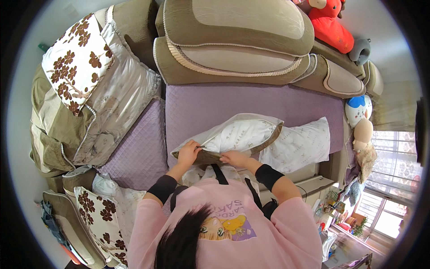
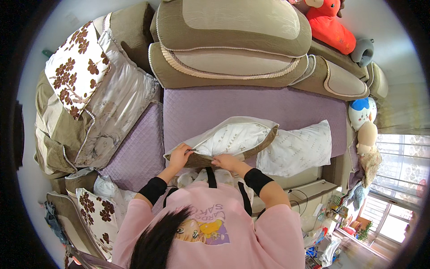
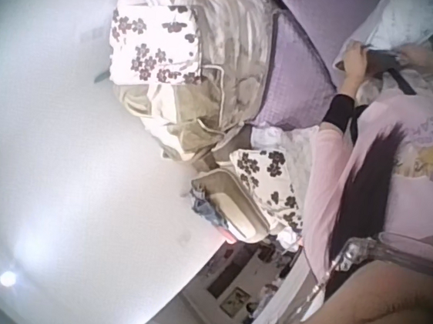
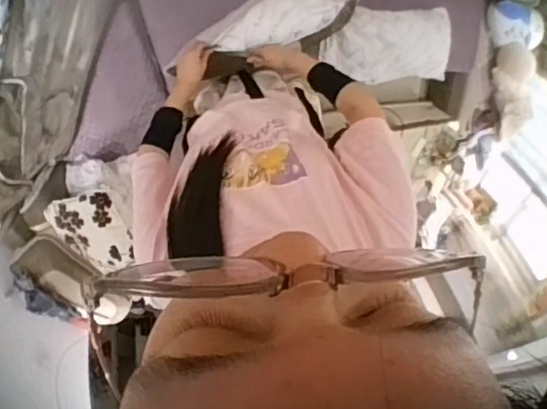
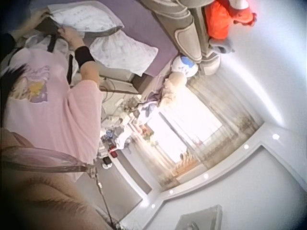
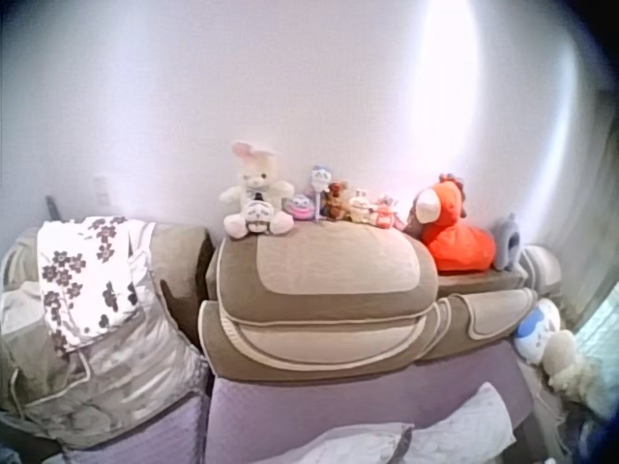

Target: The person organizes pillows and plush toys on a sofa, moves a neck pillow, and places a pillow into a pillowcase by hand.

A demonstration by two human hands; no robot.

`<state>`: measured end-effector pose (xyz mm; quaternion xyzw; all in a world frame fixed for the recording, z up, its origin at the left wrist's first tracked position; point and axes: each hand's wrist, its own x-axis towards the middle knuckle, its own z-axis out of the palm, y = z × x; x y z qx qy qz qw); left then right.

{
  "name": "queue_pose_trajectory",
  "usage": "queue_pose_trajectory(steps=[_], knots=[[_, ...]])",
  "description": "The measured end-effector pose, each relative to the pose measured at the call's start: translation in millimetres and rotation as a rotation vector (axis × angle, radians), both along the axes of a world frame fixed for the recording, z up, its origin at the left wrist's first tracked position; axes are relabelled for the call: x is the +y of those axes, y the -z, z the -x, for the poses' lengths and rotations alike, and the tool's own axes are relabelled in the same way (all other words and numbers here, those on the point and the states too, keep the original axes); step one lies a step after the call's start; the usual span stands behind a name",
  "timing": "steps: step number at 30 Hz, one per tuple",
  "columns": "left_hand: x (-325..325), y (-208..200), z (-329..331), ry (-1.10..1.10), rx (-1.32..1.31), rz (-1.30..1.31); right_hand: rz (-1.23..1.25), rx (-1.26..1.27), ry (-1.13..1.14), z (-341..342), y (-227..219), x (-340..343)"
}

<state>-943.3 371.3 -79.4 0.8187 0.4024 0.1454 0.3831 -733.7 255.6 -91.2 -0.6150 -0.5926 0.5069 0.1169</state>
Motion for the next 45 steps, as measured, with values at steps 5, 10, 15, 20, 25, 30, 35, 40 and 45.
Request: queue_pose_trajectory(steps=[5, 10, 15, 20, 25, 30, 35, 40, 45], knots=[[-7.3, -0.4, -1.6, -0.028, 0.006, 0.079, 0.244, -0.162, -0.316, -2.7, -7.9, 14.2], [-15.8, -2.2, -0.7, -0.073, -0.03, 0.081, 0.282, -0.075, -0.242, -1.6, 18.2, 20.1], [-8.3, -1.4, 1.7, -0.049, -0.087, 0.032, 0.167, -0.232, -0.346, -13.4, 5.1, 32.7], [-5.4, 4.9, 4.1, -0.013, -0.071, -0.026, 0.189, -0.236, -0.206, -28.9, -26.5, 41.8], [-3.7, 0.4, 9.9, 0.197, 0.019, 0.007, 0.103, -0.064, -0.144, -17.3, 4.0, 18.4], [-5.7, -1.1, 19.1, 0.164, 0.009, -0.005, 0.156, -0.096, 0.04, 9.4, -12.5, 38.5], [-2.3, -1.0, 14.7, 0.12, 0.055, 0.054, -0.036, -0.124, 0.241, 17.9, -12.4, 59.2], [-3.7, 8.4, 11.8, 0.049, -0.026, 0.118, 0.067, -0.079, -0.112, 11.6, 33.6, 51.6], [-16.5, 3.7, 23.2, 0.111, 0.024, 0.117, 0.509, -0.083, -0.073, 10.3, 25.9, 50.2]])
